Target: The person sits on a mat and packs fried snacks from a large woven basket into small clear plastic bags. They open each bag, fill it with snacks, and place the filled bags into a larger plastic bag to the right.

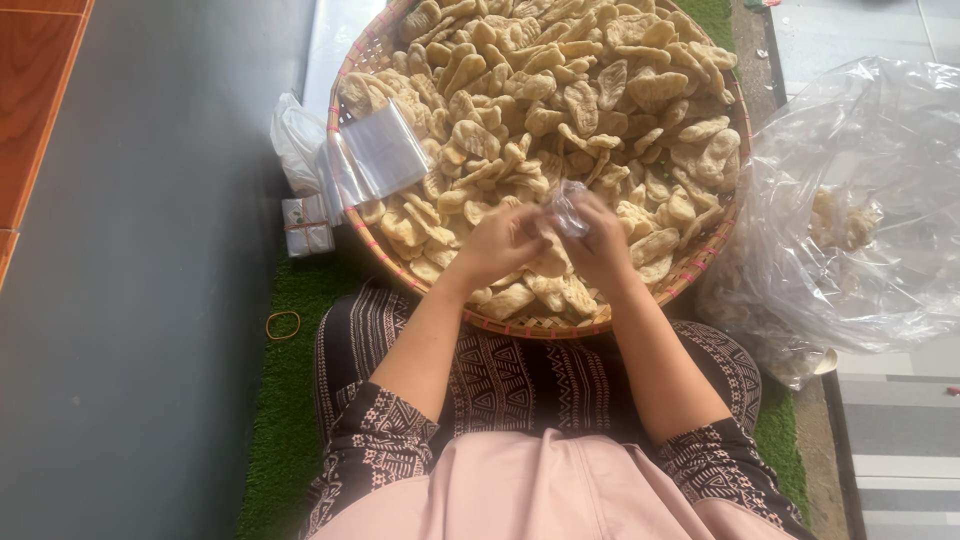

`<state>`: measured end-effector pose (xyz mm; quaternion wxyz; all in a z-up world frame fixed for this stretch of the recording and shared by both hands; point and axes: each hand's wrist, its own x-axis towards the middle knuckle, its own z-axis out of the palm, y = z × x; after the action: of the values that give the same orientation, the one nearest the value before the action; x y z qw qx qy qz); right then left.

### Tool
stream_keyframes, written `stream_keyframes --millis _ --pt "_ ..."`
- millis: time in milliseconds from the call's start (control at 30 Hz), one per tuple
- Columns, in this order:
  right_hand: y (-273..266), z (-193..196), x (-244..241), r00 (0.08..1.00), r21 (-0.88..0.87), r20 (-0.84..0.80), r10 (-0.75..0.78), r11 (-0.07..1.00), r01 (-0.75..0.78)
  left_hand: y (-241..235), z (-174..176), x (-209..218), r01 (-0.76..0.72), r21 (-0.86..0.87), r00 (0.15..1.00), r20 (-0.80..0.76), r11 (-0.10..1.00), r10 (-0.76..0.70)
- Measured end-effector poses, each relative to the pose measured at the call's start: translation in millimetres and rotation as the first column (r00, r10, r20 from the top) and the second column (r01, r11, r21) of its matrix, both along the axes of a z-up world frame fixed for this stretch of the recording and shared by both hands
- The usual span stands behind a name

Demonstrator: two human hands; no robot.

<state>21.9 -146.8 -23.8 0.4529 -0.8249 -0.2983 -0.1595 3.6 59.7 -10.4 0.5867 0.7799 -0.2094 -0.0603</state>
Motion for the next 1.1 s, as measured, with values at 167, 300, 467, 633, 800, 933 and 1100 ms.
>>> stream_keyframes --millis 167,300,467,633,800,933,1100 --pt "-29.9 22.3 9.5 0.937 -0.187 0.119 -0.330 0.919 0.347 0.9 -2.6 2.1 0.058 0.021 0.976 -0.210 0.998 -0.052" --pt "-54.4 30.2 3.9 0.923 0.018 0.091 -0.374 0.927 0.374 0.8 -10.1 4.6 0.098 -0.168 0.956 -0.258 0.981 -0.140" --pt "-50.4 31.6 7.8 0.976 0.449 -0.182 -0.122 0.872 0.193 -2.6 -14.0 5.9 -0.022 -0.363 0.955 -0.285 0.932 -0.089" --pt "-37.4 31.9 -3.6 0.829 0.330 -0.525 0.194 0.944 -0.012 -13.5 -3.1 -3.0 0.005 -0.232 0.984 -0.173 0.973 -0.046" --pt "-36.2 34.5 -4.2 0.784 0.364 -0.591 0.192 0.930 0.046 -23.7 1.1 -7.2 -0.078 0.000 0.983 -0.168 0.997 0.076" --pt "-36.8 43.8 -0.3 0.932 -0.253 -0.285 -0.222 0.956 0.150 -12.5 -3.5 3.0 -0.172 -0.589 0.955 -0.296 0.790 -0.013" --pt "-20.2 35.6 0.8 0.946 -0.754 -0.007 -0.324 0.624 0.208 -0.1 -8.6 5.6 -0.280 -0.782 0.903 -0.412 0.557 -0.125"
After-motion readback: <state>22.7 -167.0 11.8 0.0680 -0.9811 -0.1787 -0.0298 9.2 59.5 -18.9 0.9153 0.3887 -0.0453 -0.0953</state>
